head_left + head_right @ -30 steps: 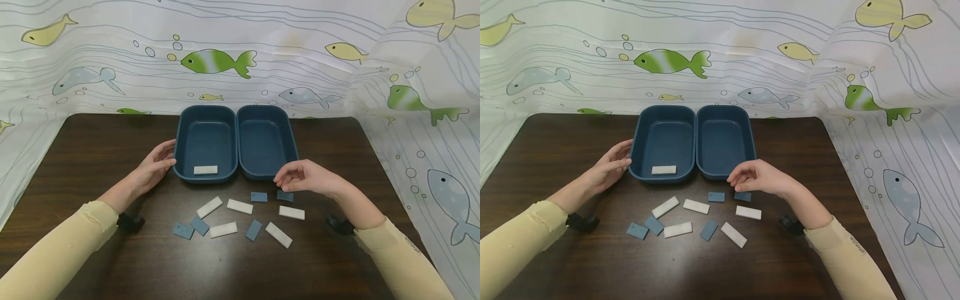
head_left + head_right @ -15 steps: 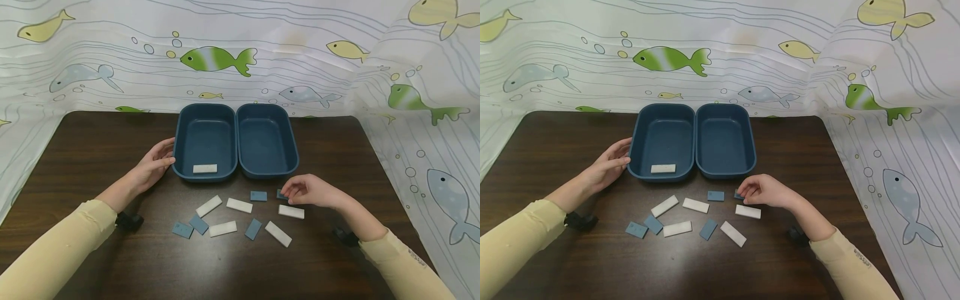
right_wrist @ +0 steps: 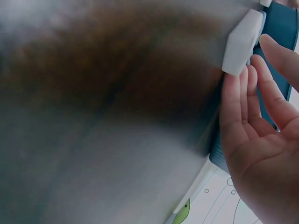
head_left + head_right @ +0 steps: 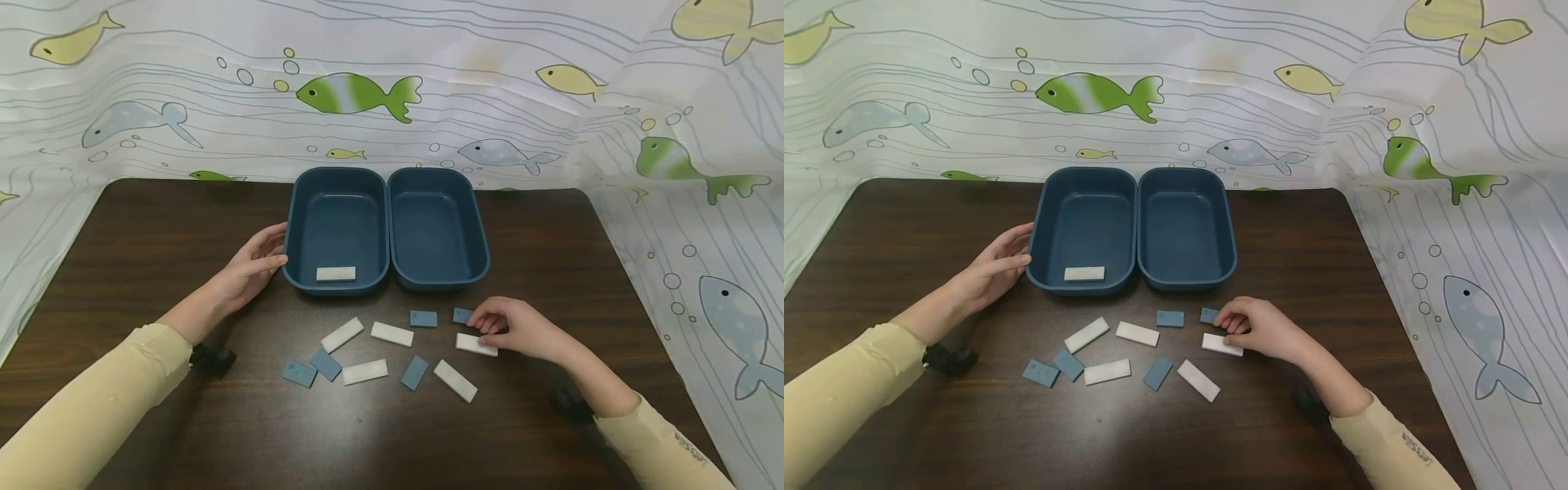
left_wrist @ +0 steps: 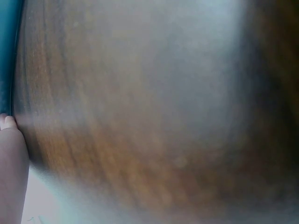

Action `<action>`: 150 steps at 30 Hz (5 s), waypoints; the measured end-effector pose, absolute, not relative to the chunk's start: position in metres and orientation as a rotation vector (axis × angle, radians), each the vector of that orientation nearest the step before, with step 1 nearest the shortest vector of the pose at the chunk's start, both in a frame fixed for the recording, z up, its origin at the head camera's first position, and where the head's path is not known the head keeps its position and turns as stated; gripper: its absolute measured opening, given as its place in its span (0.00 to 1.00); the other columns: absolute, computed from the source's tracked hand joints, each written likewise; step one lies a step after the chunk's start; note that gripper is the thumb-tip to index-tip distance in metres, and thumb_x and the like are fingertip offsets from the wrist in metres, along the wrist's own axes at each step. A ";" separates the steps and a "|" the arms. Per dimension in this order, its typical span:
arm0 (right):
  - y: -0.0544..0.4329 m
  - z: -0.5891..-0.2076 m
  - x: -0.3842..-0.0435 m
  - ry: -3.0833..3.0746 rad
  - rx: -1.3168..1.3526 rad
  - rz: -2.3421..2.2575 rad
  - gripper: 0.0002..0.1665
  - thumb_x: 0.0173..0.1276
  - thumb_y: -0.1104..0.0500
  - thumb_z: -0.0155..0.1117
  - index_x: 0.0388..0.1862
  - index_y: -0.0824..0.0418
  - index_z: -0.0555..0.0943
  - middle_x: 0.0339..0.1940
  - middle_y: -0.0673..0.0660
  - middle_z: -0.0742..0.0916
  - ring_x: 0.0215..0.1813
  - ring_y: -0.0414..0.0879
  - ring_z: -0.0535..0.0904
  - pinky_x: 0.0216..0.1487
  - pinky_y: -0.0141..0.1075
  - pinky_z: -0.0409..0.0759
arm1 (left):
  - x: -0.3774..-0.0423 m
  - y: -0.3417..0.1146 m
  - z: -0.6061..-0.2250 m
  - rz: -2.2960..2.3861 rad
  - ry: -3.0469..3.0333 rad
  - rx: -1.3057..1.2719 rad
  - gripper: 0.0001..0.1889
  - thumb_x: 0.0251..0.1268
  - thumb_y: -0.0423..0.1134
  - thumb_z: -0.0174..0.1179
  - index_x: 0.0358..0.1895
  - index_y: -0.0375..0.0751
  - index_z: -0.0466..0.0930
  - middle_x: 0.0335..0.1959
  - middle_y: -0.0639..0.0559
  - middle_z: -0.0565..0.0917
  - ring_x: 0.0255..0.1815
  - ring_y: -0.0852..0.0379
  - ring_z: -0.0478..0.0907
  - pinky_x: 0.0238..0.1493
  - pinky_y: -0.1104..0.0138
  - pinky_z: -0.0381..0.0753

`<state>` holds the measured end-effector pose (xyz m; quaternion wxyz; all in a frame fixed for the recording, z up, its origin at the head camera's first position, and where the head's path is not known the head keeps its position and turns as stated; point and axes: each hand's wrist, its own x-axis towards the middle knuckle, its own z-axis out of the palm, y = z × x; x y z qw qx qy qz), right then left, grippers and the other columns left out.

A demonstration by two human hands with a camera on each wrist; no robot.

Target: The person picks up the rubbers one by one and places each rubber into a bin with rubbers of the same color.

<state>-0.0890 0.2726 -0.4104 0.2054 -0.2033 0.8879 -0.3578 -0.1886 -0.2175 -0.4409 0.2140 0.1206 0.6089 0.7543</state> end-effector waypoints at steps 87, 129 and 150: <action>0.191 -0.364 -0.136 2.470 -0.841 -1.038 0.11 0.64 0.67 0.79 0.45 0.60 0.89 0.38 0.52 0.88 0.39 0.41 0.80 0.45 0.32 0.85 | -0.189 -0.220 -0.442 2.054 1.712 0.343 0.29 0.83 0.31 0.52 0.81 0.50 0.58 0.73 0.60 0.68 0.72 0.63 0.68 0.68 0.75 0.68; 0.104 -0.348 -0.205 2.420 -0.956 -1.097 0.11 0.67 0.67 0.77 0.48 0.65 0.88 0.38 0.57 0.87 0.41 0.46 0.80 0.47 0.31 0.82 | -0.188 -0.218 -0.440 2.061 1.722 0.345 0.31 0.83 0.31 0.52 0.82 0.45 0.55 0.73 0.57 0.68 0.71 0.63 0.69 0.69 0.77 0.69; 0.074 -0.363 -0.226 2.400 -0.928 -1.024 0.09 0.69 0.66 0.76 0.48 0.64 0.89 0.38 0.58 0.88 0.41 0.45 0.81 0.45 0.27 0.78 | -0.188 -0.219 -0.442 2.075 1.710 0.354 0.30 0.83 0.30 0.51 0.81 0.47 0.57 0.73 0.57 0.69 0.71 0.63 0.70 0.69 0.76 0.69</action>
